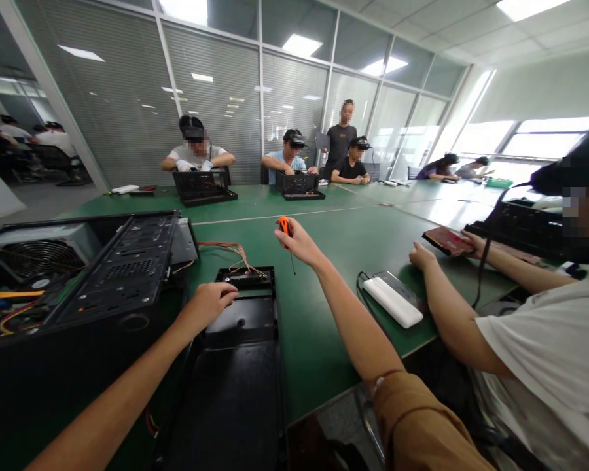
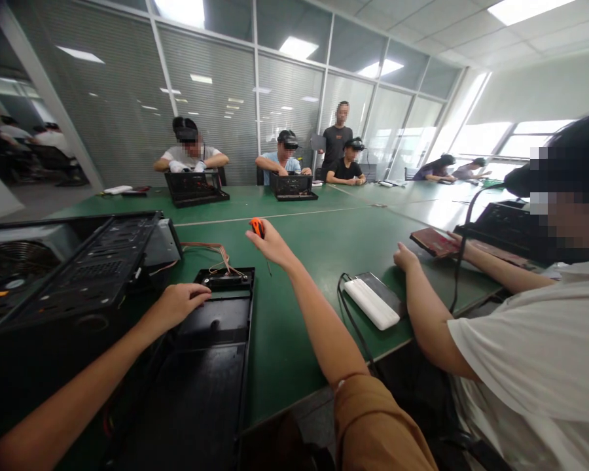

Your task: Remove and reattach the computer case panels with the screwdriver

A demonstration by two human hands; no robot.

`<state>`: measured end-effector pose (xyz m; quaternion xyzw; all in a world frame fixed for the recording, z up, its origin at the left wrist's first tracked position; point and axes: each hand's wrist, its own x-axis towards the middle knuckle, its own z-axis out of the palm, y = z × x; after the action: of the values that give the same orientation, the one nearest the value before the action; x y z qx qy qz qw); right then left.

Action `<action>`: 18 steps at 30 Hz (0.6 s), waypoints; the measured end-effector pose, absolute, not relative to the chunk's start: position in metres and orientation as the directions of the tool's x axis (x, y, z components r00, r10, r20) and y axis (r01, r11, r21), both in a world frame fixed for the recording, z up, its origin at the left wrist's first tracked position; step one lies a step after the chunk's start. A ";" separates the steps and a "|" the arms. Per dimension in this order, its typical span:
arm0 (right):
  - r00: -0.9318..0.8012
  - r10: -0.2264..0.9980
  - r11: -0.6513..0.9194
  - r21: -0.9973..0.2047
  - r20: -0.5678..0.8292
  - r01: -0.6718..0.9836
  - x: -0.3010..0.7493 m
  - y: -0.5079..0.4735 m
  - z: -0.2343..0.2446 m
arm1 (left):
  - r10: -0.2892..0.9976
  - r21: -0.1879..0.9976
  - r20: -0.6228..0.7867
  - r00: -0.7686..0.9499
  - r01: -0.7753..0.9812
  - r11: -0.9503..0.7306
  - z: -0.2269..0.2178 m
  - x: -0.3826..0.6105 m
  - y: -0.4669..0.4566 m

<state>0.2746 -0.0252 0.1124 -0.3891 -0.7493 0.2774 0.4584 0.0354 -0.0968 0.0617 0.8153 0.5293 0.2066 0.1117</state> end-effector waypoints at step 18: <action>-0.308 0.763 0.645 -0.647 0.568 0.406 0.265 0.005 0.085 | 0.812 0.376 0.298 0.503 0.719 -0.584 0.011 0.118 -0.002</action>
<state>0.2648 0.0050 0.0845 -0.3725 -0.7846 0.1965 0.4550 0.1181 -0.0021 0.0113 0.8608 0.4447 0.2257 0.1020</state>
